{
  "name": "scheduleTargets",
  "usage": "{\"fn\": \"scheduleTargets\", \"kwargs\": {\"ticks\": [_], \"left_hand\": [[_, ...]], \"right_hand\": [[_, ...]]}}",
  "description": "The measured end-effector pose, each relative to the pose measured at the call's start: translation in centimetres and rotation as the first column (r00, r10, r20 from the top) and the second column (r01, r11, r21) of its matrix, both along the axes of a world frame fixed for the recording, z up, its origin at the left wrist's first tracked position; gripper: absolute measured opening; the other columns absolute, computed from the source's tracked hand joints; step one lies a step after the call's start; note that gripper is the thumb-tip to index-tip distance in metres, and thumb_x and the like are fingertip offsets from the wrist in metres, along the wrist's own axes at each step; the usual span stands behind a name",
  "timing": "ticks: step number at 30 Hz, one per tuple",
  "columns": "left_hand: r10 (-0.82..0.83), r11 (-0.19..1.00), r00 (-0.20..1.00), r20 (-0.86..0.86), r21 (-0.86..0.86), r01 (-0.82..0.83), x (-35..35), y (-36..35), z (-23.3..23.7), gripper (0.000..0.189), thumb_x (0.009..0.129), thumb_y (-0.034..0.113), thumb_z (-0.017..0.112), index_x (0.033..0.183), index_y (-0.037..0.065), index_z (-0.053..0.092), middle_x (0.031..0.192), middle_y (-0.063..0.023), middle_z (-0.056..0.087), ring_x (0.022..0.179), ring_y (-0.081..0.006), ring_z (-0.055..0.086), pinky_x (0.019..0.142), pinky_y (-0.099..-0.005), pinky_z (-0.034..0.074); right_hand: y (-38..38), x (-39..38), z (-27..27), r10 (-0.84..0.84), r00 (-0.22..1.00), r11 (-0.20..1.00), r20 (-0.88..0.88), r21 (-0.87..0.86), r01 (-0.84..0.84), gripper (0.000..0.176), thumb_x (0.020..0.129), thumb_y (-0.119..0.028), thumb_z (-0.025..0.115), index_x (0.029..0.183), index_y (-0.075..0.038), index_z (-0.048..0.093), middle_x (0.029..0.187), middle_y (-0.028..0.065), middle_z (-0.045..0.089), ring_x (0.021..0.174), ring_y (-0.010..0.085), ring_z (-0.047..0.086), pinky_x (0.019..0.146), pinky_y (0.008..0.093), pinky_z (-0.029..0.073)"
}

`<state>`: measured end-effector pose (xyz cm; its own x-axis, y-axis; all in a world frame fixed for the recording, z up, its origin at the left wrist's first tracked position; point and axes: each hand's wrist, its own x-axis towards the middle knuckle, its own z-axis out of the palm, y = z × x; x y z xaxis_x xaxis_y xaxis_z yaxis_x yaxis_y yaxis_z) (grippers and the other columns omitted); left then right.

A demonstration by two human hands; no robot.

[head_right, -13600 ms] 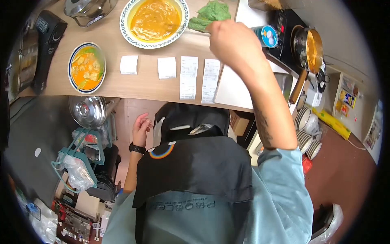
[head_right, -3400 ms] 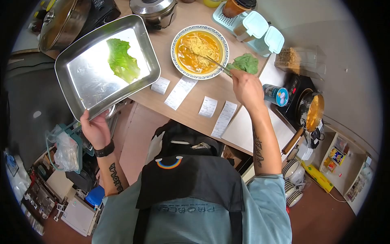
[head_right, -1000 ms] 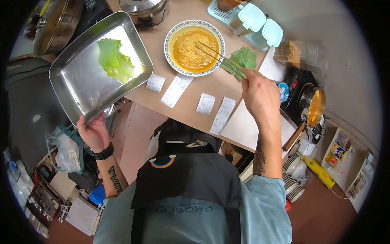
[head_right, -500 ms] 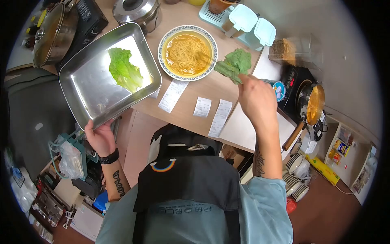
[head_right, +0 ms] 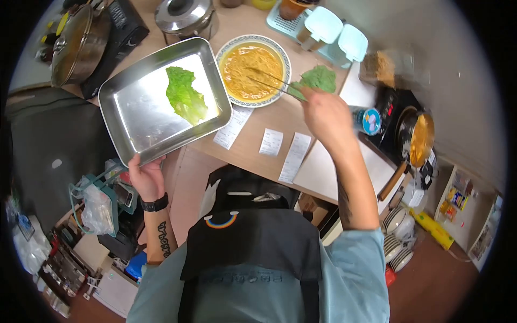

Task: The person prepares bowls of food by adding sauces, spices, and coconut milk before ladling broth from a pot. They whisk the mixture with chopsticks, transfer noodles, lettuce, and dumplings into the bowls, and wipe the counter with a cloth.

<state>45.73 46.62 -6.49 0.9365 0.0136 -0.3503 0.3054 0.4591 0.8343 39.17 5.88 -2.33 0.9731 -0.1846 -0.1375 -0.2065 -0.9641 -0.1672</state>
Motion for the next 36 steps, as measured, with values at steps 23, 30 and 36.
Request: {"fn": "scheduleTargets", "kwargs": {"ticks": [23, 30, 36], "left_hand": [[0.184, 0.971, 0.972, 0.149, 0.129, -0.204, 0.6, -1.3, 0.1, 0.037, 0.098, 0.013, 0.049, 0.132, -0.002, 0.045, 0.114, -0.0183, 0.063, 0.097, -0.0297, 0.069, 0.081, -0.0453, 0.06], [0.177, 0.967, 0.971, 0.159, 0.158, -0.202, 1.3, 1.0, 0.6, 0.035, 0.099, 0.016, 0.049, 0.125, -0.008, 0.051, 0.117, -0.0198, 0.063, 0.1, -0.0298, 0.068, 0.085, -0.0447, 0.06], [0.154, 0.968, 0.975, 0.159, 0.174, -0.181, 1.2, 1.4, 0.4, 0.034, 0.1, 0.016, 0.048, 0.121, -0.009, 0.053, 0.112, -0.0192, 0.065, 0.1, -0.0288, 0.067, 0.086, -0.0433, 0.059]], "right_hand": [[6.6, -2.2, 9.0, -0.167, 0.981, 0.911, 0.102, 0.395, 0.114, 0.019, 0.09, -0.009, 0.064, 0.106, -0.001, 0.071, 0.098, 0.0188, 0.072, 0.086, 0.0383, 0.069, 0.077, 0.0413, 0.055], [5.1, -3.0, 5.9, -0.075, 0.995, 0.997, 0.062, 0.006, 0.074, 0.02, 0.091, -0.01, 0.058, 0.107, -0.004, 0.067, 0.092, 0.0143, 0.071, 0.072, 0.0348, 0.069, 0.062, 0.0438, 0.054], [7.5, -3.5, 2.7, -0.029, 1.0, 0.999, -0.006, -0.014, 0.029, 0.024, 0.089, -0.012, 0.058, 0.11, -0.002, 0.064, 0.087, 0.0137, 0.068, 0.069, 0.0337, 0.068, 0.062, 0.0433, 0.055]]}}
